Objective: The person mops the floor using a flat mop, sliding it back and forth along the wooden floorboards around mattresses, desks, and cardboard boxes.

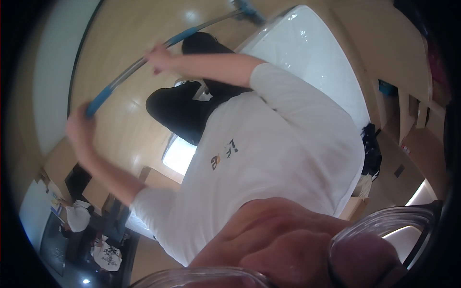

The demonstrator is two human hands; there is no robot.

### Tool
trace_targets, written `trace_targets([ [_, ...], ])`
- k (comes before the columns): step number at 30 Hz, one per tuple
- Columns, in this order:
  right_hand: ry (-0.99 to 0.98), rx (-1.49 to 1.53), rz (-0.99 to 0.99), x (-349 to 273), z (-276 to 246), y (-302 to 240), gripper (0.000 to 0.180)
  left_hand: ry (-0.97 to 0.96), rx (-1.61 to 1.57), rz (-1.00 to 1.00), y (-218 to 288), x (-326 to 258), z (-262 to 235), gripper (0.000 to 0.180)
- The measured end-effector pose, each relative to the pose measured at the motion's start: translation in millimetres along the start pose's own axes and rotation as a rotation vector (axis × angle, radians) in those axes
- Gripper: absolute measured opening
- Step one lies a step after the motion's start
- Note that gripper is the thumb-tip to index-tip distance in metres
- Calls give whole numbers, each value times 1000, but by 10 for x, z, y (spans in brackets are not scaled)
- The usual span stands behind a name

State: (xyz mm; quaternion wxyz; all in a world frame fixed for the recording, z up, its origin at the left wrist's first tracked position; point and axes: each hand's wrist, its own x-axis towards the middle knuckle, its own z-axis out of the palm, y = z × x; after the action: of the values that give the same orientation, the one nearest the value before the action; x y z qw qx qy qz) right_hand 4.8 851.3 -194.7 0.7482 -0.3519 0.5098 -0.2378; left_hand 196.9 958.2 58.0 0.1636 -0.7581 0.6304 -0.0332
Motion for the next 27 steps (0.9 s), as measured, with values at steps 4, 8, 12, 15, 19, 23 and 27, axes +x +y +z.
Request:
trace_targets([
  [4, -39, 133, 15, -557, 337, -456, 35, 60, 142, -79, -2, -108, -729, 28],
  [8, -102, 175, 45, -358, 107, -433, 32, 34, 246, -83, 214, 35, -685, 29],
  [12, 67, 144, -9, -286, -406, -377, 27, 95, 236, -76, 705, 157, -575, 31],
  [15, 232, 113, -99, 0, -922, -173, 23, 133, 245, 10, 1129, 423, -254, 30],
  [19, 235, 99, -201, 156, -1306, -411, 23, 245, 186, -82, 1527, 525, -488, 29],
  [23, 102, 179, -156, 298, -1442, -646, 23, 263, 158, 13, 1538, 784, -695, 28],
  [27, -147, -105, -36, 406, -1117, -461, 34, 120, 51, -9, 816, 743, -46, 29],
])
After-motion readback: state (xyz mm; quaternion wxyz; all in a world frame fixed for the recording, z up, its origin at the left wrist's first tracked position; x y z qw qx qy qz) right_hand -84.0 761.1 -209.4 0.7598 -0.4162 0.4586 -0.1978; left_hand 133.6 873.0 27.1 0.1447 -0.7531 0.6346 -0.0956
